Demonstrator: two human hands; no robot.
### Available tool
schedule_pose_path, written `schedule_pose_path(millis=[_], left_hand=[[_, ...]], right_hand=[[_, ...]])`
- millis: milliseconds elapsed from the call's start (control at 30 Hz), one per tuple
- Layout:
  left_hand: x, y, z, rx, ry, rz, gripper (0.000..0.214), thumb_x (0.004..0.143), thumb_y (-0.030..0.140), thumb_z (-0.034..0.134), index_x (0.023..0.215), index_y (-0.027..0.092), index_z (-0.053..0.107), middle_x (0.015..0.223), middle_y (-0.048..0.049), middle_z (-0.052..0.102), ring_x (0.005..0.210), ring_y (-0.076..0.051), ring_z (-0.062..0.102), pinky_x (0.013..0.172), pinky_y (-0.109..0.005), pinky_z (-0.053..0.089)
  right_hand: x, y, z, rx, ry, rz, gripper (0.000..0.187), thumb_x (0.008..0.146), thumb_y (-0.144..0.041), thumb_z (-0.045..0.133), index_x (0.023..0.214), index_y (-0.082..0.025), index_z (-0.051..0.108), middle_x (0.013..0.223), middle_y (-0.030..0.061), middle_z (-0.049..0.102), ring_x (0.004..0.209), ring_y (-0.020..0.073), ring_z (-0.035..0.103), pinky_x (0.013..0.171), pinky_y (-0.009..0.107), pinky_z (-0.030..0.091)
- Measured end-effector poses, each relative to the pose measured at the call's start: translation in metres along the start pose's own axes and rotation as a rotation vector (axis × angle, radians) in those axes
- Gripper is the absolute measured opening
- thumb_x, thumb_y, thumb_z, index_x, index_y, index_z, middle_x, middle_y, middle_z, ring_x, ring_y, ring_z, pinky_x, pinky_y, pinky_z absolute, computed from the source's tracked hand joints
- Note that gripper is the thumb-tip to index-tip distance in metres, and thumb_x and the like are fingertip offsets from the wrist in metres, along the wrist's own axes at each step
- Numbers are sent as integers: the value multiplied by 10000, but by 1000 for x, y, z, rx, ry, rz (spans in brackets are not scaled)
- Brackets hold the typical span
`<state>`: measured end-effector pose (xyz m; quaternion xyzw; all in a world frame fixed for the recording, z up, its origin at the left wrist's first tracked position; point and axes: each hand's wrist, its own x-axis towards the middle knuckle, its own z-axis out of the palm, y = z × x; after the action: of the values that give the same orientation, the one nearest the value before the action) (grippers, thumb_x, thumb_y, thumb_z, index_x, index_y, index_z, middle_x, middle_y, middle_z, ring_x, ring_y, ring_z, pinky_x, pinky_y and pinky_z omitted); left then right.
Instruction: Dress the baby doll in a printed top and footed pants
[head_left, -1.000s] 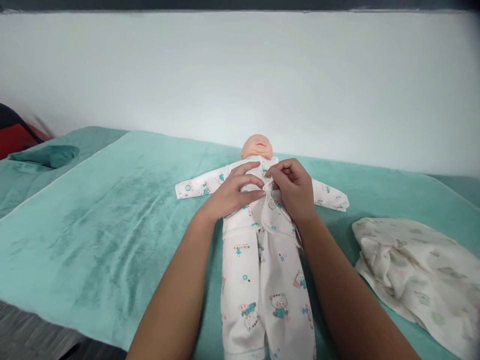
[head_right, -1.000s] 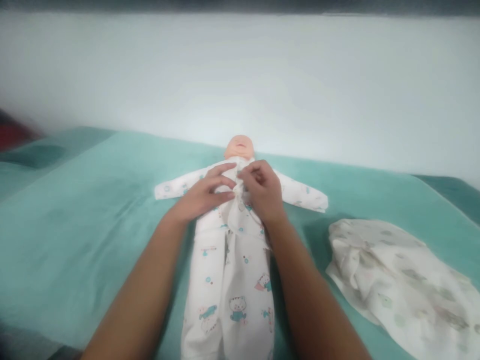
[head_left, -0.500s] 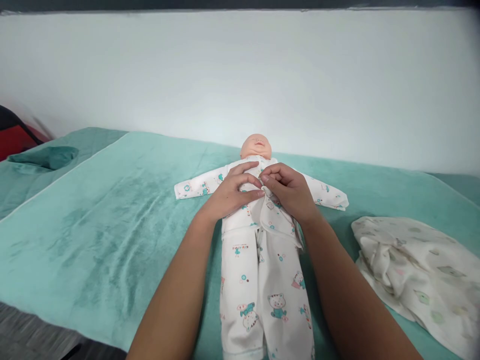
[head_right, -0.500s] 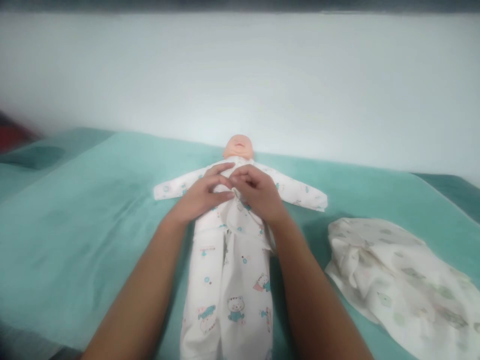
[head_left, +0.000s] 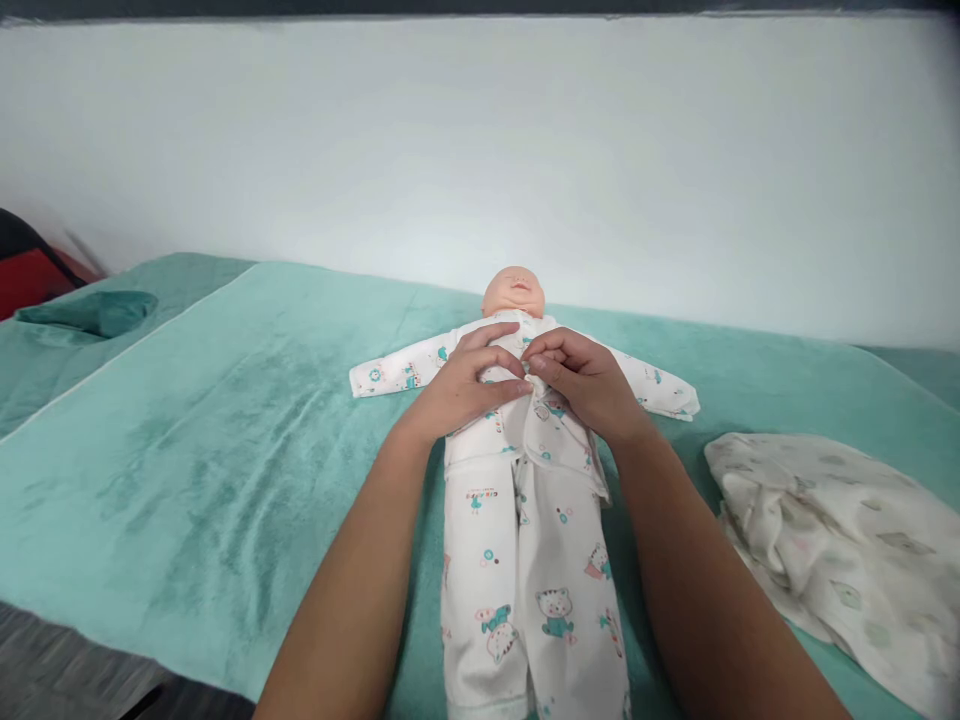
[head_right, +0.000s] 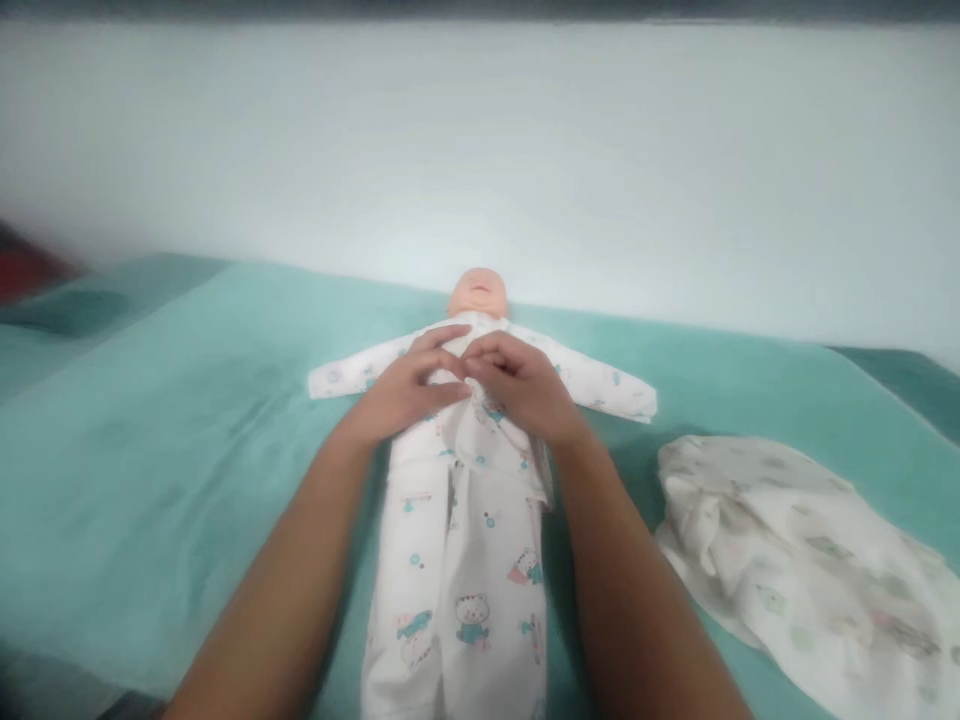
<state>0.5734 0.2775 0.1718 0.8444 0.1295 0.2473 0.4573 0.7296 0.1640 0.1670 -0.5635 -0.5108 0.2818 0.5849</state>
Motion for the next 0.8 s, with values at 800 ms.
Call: schedule_pose_path(millis=[800], left_hand=[[6,-11,13,-30,440,-83,276,791,192,653,707,218,392,1214,-43,637,1167,-201,577,1059,-356,403]], right_hand=[[4,5,7,213,297,-74,126,811,-332,711,790,-223,653,654,-35,504,563,105,395,543,256,328]])
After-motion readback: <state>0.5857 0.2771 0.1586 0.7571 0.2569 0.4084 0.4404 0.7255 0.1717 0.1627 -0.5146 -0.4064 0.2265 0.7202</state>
